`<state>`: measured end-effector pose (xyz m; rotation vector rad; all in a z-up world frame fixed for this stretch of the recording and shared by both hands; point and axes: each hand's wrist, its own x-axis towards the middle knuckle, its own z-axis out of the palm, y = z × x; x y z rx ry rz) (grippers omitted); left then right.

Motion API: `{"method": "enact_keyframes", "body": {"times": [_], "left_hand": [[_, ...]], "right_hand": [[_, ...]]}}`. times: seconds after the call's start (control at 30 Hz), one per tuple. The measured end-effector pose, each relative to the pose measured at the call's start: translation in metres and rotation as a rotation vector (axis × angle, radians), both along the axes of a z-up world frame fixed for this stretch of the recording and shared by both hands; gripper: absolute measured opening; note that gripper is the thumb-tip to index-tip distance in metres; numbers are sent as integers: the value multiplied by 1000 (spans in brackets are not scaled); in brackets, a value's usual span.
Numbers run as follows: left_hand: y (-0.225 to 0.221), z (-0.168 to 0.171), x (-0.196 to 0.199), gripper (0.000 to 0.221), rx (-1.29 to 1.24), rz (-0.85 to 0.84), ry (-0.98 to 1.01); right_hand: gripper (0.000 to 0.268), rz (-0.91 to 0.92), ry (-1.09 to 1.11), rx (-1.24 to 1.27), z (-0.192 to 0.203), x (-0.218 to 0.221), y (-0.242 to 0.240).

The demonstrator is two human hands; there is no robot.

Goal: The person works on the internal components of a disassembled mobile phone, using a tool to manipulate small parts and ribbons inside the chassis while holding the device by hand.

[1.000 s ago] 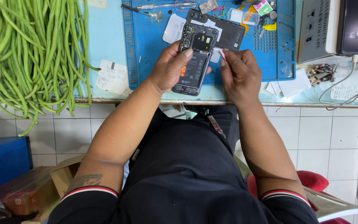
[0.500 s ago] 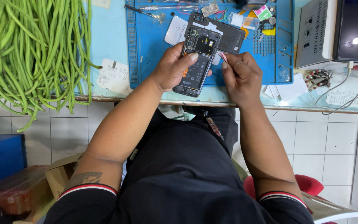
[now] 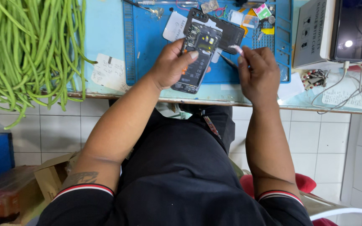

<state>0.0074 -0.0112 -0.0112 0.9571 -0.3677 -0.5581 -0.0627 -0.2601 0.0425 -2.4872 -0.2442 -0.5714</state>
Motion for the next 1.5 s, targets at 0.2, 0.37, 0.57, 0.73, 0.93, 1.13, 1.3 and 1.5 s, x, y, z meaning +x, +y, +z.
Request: {"method": "enact_keyframes", "body": {"times": [0.2, 0.37, 0.57, 0.73, 0.93, 1.13, 1.3, 1.5], "left_hand": [[4, 0, 0, 28, -81, 26, 56], [14, 0, 4, 31, -74, 103, 68], [35, 16, 9, 57, -235, 68, 70], [10, 20, 26, 61, -115, -96, 65], [-22, 21, 43, 66, 79, -260, -12], [-26, 3, 59, 79, 32, -368, 64], [-25, 0, 61, 85, -49, -365, 163], [-25, 3, 61, 84, -29, -368, 132]], "right_hand": [[26, 111, 79, -440, 0, -16, 23], [31, 146, 6, -299, -11, -14, 35], [29, -138, -21, -265, -15, -27, -13], [24, -105, 7, -208, -32, -32, -16], [18, -178, 35, 79, -52, -31, -26], [20, -48, -32, 580, -42, -33, -30], [15, -130, -135, 372, -31, -26, -14], [13, -136, -272, 233, -25, -6, -2]]}}
